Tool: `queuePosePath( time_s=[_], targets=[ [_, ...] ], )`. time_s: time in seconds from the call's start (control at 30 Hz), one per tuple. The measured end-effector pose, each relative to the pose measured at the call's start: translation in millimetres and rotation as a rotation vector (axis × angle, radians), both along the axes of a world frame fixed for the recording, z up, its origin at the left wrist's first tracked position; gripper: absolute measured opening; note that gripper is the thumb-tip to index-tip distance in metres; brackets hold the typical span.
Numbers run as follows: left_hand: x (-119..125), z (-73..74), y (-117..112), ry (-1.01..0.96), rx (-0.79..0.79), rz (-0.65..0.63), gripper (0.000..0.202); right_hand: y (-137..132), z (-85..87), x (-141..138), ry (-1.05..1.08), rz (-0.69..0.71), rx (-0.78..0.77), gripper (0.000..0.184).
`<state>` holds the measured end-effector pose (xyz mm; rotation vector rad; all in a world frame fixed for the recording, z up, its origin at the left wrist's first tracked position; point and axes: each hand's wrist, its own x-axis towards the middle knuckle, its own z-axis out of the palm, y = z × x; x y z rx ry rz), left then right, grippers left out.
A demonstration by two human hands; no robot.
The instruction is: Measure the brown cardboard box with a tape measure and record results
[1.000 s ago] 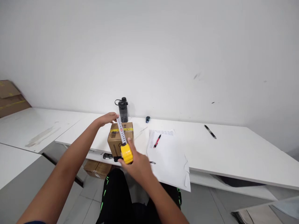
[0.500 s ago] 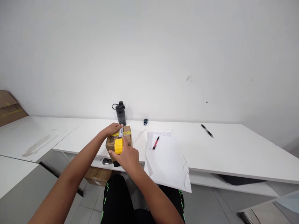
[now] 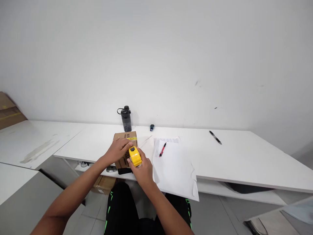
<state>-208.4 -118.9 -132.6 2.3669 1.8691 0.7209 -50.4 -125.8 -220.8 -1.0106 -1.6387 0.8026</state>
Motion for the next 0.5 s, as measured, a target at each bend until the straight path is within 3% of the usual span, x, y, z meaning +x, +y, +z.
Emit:
queuePosePath(
  time_s=[0.1,0.2,0.27,0.37,0.5],
  targets=[
    [-17,-12.6,-8,0.014,-0.027,-0.009,0.053,4,0.4,-1,0.15,0.078,-0.02,0.058],
    [-55,-24.6,-18,0.024,0.006,0.04,0.088,14,5.7,3,0.255,0.15,-0.048,0.058],
    [-83,-37.7,-28,-0.071,0.062,0.123,0.094,24,11.2,8,0.299,0.181,-0.074,0.058],
    [-112,-71.3,-44,-0.351,0.217,0.286,0.081,42,22.9,7,0.343,0.226,-0.13,0.058],
    [-113,-128.1,-52,-0.759,0.308,0.43,0.073,67,47.4,-20,0.292,0.354,-0.181,0.06]
  ],
)
